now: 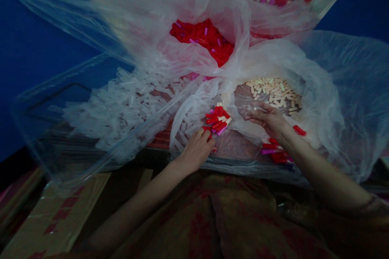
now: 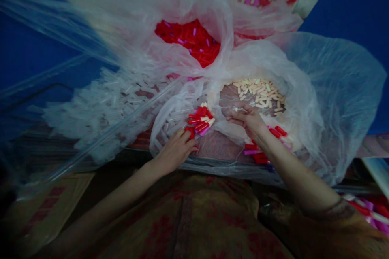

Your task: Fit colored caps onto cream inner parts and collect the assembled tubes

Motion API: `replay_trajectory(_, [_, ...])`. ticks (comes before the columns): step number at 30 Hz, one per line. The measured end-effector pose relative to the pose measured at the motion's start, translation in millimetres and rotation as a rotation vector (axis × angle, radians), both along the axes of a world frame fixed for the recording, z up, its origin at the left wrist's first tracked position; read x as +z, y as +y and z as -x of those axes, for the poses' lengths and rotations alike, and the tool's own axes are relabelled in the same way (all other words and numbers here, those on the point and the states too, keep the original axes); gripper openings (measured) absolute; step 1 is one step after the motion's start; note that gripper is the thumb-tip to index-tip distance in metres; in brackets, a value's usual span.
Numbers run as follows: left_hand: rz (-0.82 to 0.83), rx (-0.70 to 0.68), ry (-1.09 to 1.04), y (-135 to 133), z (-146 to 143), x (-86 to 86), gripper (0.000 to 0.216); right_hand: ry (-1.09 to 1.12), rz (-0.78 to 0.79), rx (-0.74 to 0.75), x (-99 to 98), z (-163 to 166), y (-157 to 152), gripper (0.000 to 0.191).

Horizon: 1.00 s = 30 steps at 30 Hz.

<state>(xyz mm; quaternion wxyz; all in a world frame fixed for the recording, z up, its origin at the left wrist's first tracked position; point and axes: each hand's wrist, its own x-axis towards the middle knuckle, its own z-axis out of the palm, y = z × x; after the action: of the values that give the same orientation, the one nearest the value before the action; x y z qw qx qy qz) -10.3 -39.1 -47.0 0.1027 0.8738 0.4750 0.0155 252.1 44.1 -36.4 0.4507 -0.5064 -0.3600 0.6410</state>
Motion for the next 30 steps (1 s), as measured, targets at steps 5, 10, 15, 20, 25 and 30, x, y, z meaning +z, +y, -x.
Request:
replay_trajectory(5, [0.068,-0.010,0.047,-3,1,-6.2,0.017,-0.120,-0.098,0.062,-1.1,17,-9,0.044])
replay_trajectory(10, [0.017,-0.042,-0.067,-5,10,-13.5,0.015,-0.234,-0.220,0.215,-5.0,27,-28,0.041])
replay_trajectory(15, [0.193,0.161,-0.565,-2,5,-1.5,0.011,-0.467,-0.550,0.425,1.2,39,-51,0.019])
replay_trajectory(20, [0.258,0.229,-0.709,-2,-4,10.6,0.010,-0.617,-0.741,0.437,7.0,49,-63,0.017])
replay_trajectory(25, [0.253,0.254,-0.670,-5,-7,13.3,0.012,-0.678,-0.834,0.411,6.8,48,-64,0.013])
replay_trajectory(30, [0.222,0.237,-0.644,-8,-11,15.8,0.014,-0.719,-0.941,0.500,9.4,43,-62,0.013])
